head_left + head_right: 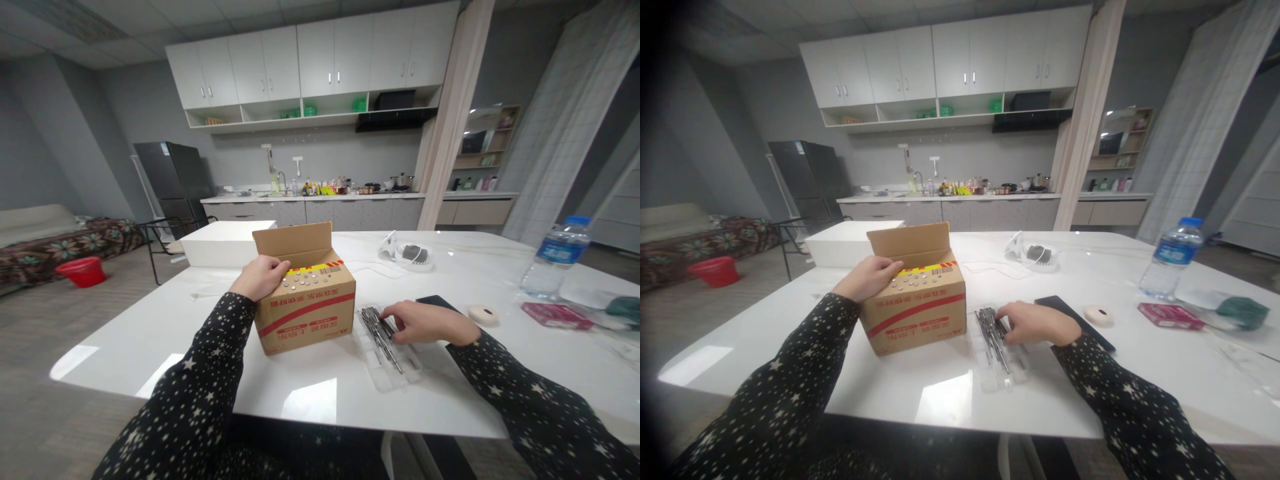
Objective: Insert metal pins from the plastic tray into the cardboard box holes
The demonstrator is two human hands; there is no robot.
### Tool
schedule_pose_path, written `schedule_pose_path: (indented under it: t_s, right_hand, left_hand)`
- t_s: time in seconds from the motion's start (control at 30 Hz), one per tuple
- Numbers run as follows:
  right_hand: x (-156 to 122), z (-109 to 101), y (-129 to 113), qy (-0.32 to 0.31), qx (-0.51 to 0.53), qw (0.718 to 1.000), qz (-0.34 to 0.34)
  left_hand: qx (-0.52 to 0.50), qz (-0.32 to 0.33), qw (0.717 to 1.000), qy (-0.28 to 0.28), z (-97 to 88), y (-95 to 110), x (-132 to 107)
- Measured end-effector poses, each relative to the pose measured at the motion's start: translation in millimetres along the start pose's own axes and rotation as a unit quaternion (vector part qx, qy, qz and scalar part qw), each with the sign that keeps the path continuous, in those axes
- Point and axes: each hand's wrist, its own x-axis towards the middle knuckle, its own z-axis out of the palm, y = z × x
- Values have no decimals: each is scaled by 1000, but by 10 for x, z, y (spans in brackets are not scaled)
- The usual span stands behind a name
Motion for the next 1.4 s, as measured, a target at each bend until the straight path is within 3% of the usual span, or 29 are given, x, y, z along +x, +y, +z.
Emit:
schedule_pose_path:
  t_s: [0.27, 0.5, 0.67, 0.87, 1.13, 1.4]
  right_hand:
    - [7, -41, -34, 41, 24, 999, -27]
    - [99, -26, -10, 181, 42, 980, -77]
    - [143, -8, 11, 299, 75, 950, -60]
    - [150, -35, -33, 401, 193, 893, -73]
    - [242, -294, -221, 444, 299, 837, -111]
    - [421, -673, -752, 421, 376, 802, -195]
  left_hand:
    - [-5, -7, 1000, -1, 1, 15, -3]
    - [-4, -2, 1000, 2, 0, 5, -3]
    - [-2, 1, 1000, 7, 0, 8, -8]
    - [-3, 4, 1000, 9, 13, 6, -12]
    - [-20, 2, 1000, 14, 6, 24, -37]
    - [-15, -1, 1000, 12, 0, 35, -47]
